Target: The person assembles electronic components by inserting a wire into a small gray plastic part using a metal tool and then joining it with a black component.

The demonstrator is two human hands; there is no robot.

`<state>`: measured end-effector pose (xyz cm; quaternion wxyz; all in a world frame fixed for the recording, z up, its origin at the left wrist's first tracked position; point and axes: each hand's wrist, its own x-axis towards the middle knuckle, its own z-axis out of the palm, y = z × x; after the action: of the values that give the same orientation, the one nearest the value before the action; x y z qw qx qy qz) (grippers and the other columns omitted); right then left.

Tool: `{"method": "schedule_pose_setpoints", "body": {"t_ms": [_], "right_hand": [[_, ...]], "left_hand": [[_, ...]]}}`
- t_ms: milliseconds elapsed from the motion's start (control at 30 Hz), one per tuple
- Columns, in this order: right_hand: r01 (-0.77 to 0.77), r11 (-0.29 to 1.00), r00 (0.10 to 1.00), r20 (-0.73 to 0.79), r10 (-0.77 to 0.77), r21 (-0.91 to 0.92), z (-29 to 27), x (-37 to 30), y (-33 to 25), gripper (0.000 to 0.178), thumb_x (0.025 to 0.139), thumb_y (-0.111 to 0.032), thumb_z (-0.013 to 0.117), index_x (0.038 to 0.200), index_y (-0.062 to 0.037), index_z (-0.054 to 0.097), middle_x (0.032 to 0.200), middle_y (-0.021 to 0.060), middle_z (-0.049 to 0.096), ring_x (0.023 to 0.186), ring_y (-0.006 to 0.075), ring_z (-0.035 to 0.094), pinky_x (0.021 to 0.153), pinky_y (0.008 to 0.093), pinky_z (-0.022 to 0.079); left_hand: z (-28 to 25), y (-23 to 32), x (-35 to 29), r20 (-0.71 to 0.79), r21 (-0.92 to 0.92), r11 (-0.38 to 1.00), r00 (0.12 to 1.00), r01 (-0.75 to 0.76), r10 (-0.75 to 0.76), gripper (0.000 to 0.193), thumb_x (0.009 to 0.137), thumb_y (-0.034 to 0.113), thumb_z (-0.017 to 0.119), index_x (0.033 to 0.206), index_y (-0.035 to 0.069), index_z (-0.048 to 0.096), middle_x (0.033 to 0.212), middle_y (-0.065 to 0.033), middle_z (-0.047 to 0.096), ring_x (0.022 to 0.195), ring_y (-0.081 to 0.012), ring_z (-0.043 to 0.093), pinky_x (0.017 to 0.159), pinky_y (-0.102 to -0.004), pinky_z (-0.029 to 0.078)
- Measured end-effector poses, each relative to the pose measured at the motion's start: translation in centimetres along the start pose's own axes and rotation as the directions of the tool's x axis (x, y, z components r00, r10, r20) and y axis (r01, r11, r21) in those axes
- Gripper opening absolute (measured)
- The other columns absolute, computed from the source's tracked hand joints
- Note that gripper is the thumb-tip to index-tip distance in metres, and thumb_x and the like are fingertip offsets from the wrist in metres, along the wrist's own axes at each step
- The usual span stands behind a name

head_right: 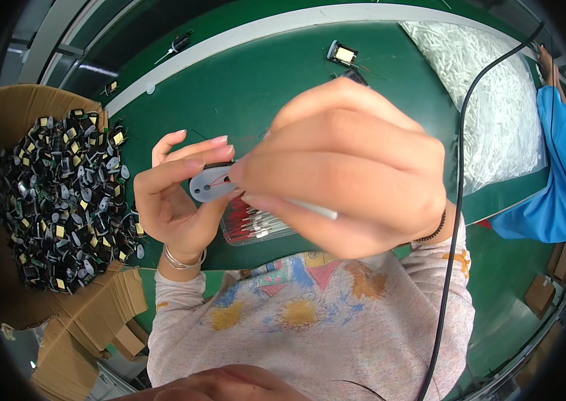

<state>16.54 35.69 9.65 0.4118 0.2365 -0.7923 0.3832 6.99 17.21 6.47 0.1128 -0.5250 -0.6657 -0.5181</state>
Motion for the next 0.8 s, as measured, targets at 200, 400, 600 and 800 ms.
{"method": "schedule_pose_setpoints", "body": {"t_ms": [200,400,600,800], "right_hand": [[0.097,0.994,0.993,0.075,-0.093,-0.052,-0.5,-0.1,-0.8,0.021,0.059,0.000,0.069,0.080,0.0003,0.066,0.082,0.0107,0.065,0.069,0.0233,0.059,0.060,0.0275,0.050],[0.158,0.970,0.987,0.025,-0.156,-0.184,0.7,-0.7,-1.5,0.023,0.060,-0.005,0.070,0.082,-0.0025,0.068,0.084,0.0102,0.065,0.076,0.0208,0.059,0.061,0.0246,0.050],[0.130,0.977,0.991,0.021,-0.129,-0.171,0.8,-0.4,-1.5,0.022,0.061,-0.006,0.070,0.082,-0.0029,0.069,0.084,0.0099,0.065,0.077,0.0208,0.060,0.062,0.0243,0.050],[0.128,0.985,0.990,0.082,-0.119,-0.119,0.3,-0.3,-0.8,0.021,0.062,-0.006,0.070,0.082,-0.0032,0.069,0.084,0.0095,0.066,0.077,0.0207,0.060,0.063,0.0248,0.051]], "left_hand": [[0.0,0.2,0.1,-0.002,0.036,0.999,1.000,-0.010,0.010,0.035,0.069,0.003,0.075,0.096,0.007,0.053,0.089,-0.0089,0.071,0.093,-0.0212,0.066,0.092,-0.0419,0.036],[-0.3,0.4,-0.1,0.009,0.114,0.993,1.000,-0.015,0.014,0.038,0.068,-0.003,0.072,0.098,0.007,0.052,0.091,-0.0085,0.070,0.094,-0.0224,0.066,0.093,-0.0429,0.035],[-0.4,0.4,-0.1,0.001,0.146,0.989,1.000,-0.009,0.009,0.038,0.067,-0.004,0.072,0.098,0.007,0.052,0.091,-0.0078,0.070,0.093,-0.0221,0.067,0.093,-0.0430,0.035],[-0.3,0.5,0.1,-0.003,0.143,0.990,1.000,-0.005,0.006,0.038,0.068,-0.002,0.073,0.098,0.007,0.052,0.090,-0.0073,0.071,0.092,-0.0214,0.067,0.093,-0.0426,0.035]]}}
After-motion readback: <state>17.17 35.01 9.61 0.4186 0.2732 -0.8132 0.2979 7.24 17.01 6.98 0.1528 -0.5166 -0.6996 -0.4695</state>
